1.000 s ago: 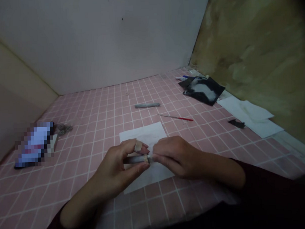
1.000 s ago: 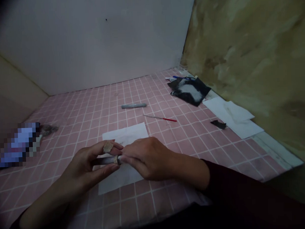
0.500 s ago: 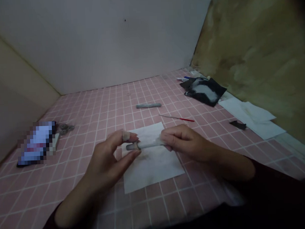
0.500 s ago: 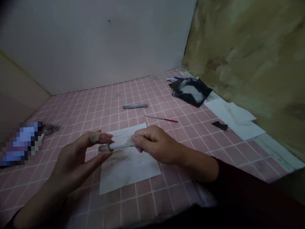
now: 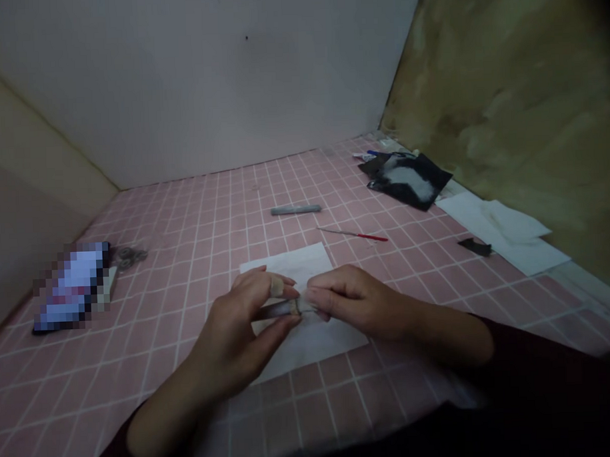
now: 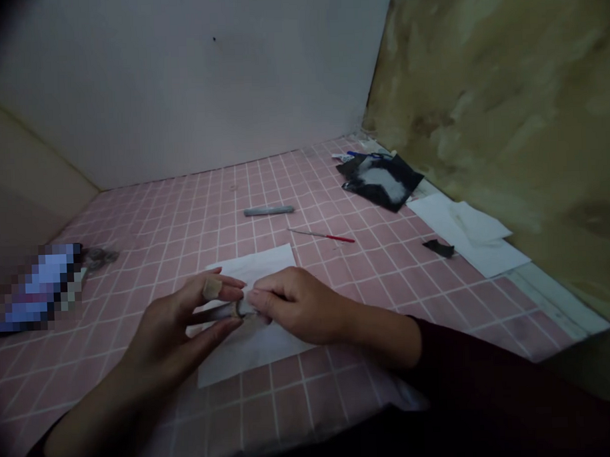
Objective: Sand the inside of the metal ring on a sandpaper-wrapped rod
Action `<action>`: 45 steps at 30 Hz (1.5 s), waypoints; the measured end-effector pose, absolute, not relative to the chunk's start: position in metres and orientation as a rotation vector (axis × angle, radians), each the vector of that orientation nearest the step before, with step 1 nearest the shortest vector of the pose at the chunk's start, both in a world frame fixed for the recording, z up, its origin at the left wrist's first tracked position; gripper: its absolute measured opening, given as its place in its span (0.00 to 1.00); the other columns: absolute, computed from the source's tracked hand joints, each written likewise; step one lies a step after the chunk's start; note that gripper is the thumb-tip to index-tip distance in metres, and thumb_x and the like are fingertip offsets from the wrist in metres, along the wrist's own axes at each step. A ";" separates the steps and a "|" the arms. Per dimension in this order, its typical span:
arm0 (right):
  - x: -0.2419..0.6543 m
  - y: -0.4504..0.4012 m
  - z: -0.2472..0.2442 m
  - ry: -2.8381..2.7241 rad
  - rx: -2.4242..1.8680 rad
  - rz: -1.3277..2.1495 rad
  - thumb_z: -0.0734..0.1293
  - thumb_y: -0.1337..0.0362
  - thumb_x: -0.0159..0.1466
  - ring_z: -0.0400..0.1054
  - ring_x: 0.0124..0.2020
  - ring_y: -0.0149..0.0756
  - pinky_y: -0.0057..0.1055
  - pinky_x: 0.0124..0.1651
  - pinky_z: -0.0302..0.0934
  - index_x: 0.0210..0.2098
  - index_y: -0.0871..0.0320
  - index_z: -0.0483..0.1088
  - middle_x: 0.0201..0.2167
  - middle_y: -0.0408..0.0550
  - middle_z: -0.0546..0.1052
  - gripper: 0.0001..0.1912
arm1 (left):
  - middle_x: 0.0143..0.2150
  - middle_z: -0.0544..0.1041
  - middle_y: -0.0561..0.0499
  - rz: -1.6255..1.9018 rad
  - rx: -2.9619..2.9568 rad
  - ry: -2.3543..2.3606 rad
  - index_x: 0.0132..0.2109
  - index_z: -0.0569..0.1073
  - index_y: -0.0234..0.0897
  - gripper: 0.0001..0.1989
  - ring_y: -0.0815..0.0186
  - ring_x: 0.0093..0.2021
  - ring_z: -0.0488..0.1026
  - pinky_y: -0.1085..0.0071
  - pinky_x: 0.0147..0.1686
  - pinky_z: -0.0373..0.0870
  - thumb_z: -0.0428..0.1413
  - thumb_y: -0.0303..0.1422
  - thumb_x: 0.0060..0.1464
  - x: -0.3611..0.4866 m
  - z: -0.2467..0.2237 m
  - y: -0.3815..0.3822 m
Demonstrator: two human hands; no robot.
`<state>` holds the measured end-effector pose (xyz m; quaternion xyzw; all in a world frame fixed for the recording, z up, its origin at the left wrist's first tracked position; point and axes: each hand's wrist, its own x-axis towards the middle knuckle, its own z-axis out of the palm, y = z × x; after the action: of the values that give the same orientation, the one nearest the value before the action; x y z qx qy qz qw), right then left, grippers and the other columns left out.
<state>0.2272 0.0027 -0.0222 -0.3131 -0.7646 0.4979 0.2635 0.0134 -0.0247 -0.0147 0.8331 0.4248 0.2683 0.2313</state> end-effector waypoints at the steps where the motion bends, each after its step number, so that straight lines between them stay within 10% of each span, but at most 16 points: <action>1: 0.228 0.003 -0.022 -2.061 -0.851 1.337 0.56 0.62 0.67 0.56 0.23 0.26 0.26 0.29 0.51 0.20 0.60 0.60 0.18 0.39 0.60 0.19 | 0.44 0.75 0.49 0.754 2.285 1.189 0.45 0.67 0.42 0.09 0.60 0.49 0.72 0.62 0.46 0.71 0.54 0.31 0.57 0.013 -0.015 -0.024; 45: 0.229 0.005 -0.024 -2.008 -0.851 1.309 0.56 0.63 0.67 0.56 0.23 0.26 0.25 0.29 0.51 0.21 0.60 0.60 0.18 0.39 0.60 0.19 | 0.42 0.75 0.50 0.786 2.345 1.191 0.45 0.68 0.41 0.09 0.63 0.44 0.73 0.65 0.43 0.72 0.56 0.31 0.56 0.007 -0.015 -0.020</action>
<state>0.2286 0.0047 -0.0235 -0.3197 -0.7544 0.4917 0.2947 0.0068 -0.0197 -0.0146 0.8376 0.4252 0.2808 0.1969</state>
